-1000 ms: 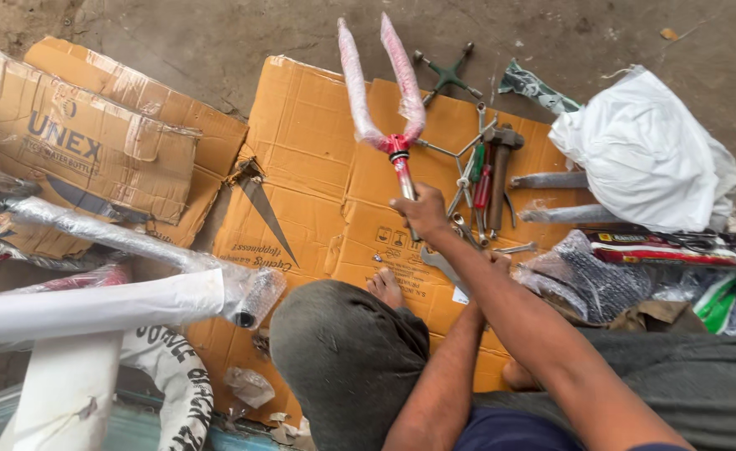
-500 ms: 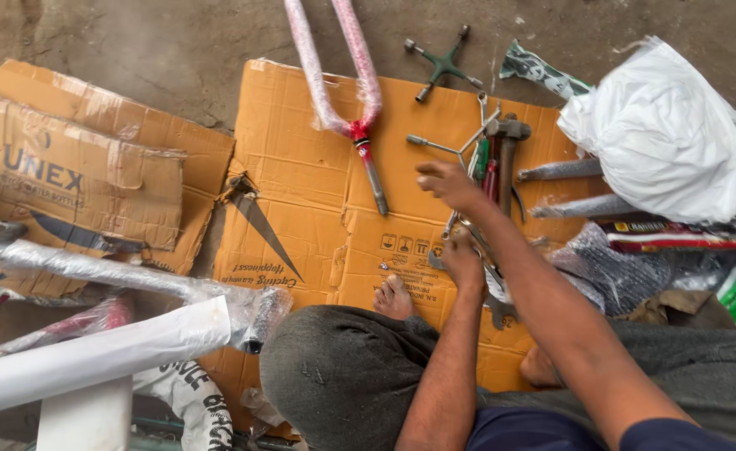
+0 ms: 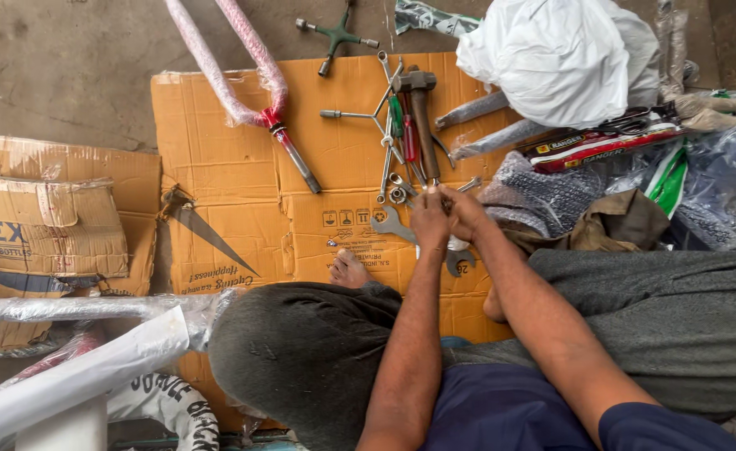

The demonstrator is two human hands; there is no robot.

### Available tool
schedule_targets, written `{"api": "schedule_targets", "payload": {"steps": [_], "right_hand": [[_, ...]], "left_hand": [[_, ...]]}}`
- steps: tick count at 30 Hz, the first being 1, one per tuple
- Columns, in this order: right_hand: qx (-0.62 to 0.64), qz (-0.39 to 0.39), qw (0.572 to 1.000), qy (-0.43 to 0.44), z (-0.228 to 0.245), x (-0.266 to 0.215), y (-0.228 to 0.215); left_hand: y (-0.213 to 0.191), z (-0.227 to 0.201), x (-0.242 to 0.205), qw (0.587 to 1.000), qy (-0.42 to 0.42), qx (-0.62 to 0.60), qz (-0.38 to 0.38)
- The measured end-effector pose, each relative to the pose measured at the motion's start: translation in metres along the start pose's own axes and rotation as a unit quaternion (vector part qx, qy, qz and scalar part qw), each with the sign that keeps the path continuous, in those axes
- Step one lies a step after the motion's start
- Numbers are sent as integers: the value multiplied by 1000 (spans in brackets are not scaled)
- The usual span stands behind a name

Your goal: The person sits on the floor and assembles bicycle parts. They use a wrench to tighten a nut on a fork, then unpack a chainring and crankset from a white bag, placing them on the cardboard.

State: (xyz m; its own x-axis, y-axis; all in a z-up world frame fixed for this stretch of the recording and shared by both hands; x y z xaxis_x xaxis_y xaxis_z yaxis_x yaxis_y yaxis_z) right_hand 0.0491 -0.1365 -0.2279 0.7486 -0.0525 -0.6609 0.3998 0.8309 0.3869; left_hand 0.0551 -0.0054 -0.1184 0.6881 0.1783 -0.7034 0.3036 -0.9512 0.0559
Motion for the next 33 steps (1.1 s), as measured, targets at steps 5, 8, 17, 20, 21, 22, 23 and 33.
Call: {"api": "schedule_targets", "payload": {"steps": [5, 8, 17, 20, 21, 22, 23, 33], "right_hand": [[-103, -29, 994, 1, -2, 0, -26], [-183, -45, 981, -46, 16, -2, -33], [-676, -20, 515, -527, 199, -57, 75], [-813, 74, 408, -409, 199, -24, 82], [-858, 103, 371, -340, 194, -7, 75], [-873, 104, 357, -316, 195, 2, 70], [-887, 105, 341, -291, 198, 12, 65], [-820, 192, 410, -351, 296, -52, 112]], "left_hand": [[-19, 48, 25, 991, -98, -94, -13], [-24, 59, 43, 974, -60, -221, -4], [-6, 51, 36, 986, -55, -149, 56], [3, 41, 26, 998, -33, 19, 53], [3, 38, 21, 997, -25, 52, 53], [3, 35, 16, 995, -21, 83, 48], [3, 29, 17, 995, -15, 89, 46], [19, 16, 9, 992, 13, 104, 67]]}}
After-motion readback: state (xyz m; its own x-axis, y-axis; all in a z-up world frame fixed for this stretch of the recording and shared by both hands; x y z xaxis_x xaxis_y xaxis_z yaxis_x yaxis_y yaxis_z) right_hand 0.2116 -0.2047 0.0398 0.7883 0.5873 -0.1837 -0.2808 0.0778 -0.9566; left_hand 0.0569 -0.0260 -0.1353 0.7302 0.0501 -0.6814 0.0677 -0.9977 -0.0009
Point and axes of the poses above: each hand's wrist, its own x-axis towards the middle knuckle, its own y-axis out of the palm, z = x × y, the point moved 10 cm from there along x, towards the middle knuckle, and after that the axes turned 12 degrees about -y, right-handed, at the moved point
